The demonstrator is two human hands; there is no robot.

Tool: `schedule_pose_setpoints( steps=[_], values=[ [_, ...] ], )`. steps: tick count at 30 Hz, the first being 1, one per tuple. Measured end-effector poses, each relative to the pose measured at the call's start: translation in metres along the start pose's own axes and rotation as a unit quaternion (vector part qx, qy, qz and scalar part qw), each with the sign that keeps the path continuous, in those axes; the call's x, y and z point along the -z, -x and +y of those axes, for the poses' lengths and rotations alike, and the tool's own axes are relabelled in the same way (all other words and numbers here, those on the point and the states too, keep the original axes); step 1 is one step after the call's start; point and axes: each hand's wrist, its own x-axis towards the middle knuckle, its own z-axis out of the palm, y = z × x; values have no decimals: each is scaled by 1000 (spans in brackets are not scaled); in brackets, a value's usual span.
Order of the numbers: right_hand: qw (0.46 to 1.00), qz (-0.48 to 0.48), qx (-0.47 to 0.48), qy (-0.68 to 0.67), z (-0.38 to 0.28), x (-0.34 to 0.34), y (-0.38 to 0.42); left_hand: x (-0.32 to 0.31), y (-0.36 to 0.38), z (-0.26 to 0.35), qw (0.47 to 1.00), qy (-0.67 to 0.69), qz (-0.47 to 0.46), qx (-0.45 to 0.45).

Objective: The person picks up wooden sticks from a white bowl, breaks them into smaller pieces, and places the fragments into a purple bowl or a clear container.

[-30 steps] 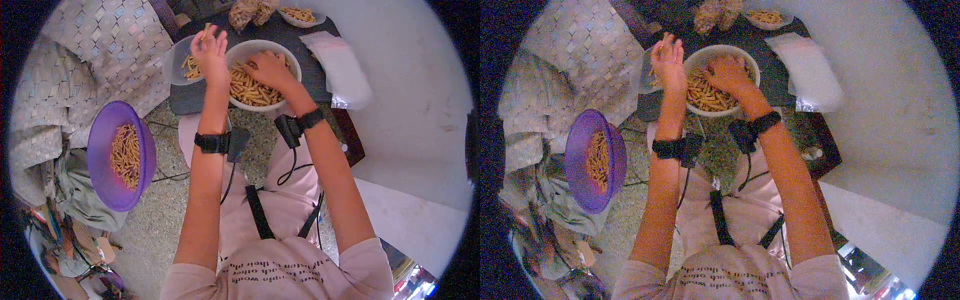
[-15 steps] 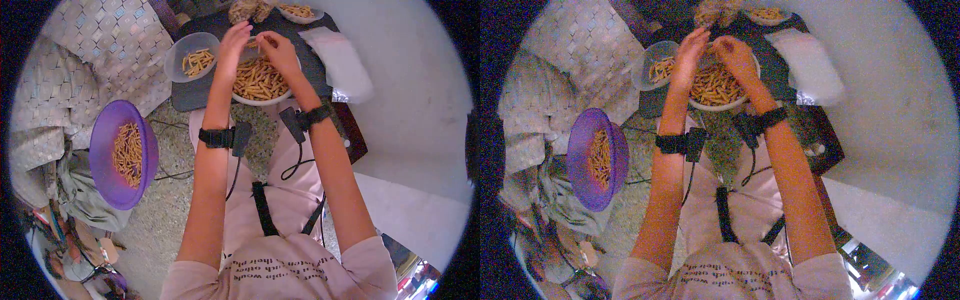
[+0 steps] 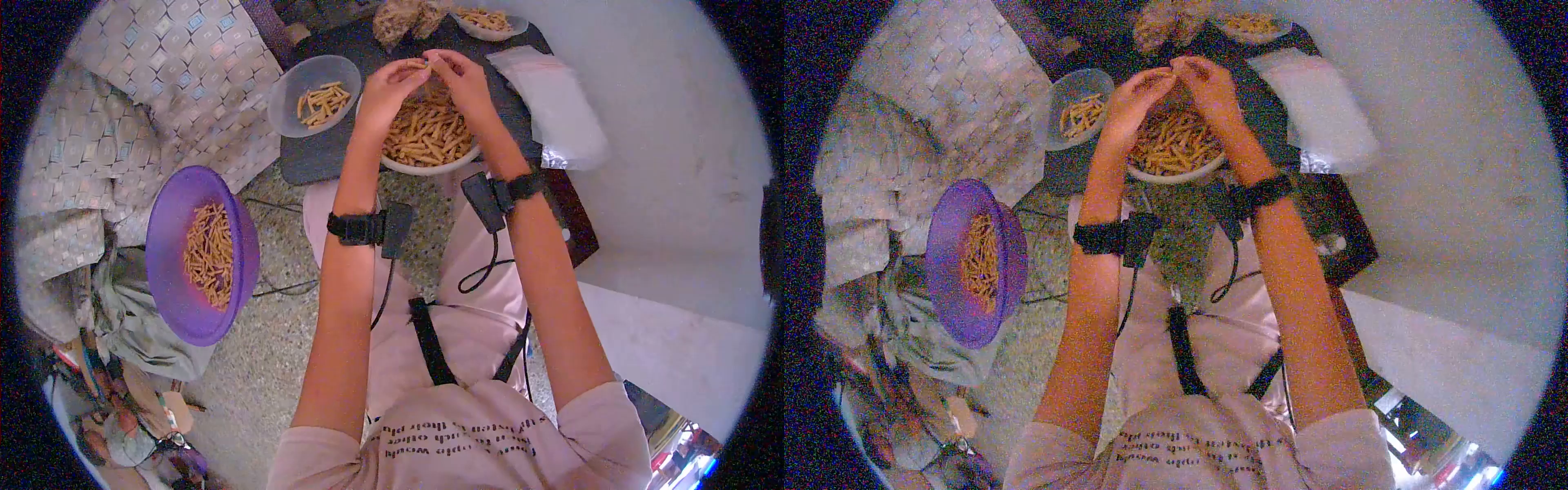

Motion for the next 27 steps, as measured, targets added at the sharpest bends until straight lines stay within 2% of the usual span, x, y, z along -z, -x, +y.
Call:
schedule_pose_setpoints(
  steps=[10, 22, 27],
  values=[
    [1000, -19, 10, 16, -6, -1, 3, -3, -1, 1, 992, -89, 15, -84],
    [1000, -16, -8, 7, 2, 0, 1, -3, 1, 3, 994, -91, 20, -61],
    [1000, -12, -10, -10, -3, -1, 2, -4, 1, 2, 993, -62, 28, -96]
  ],
)
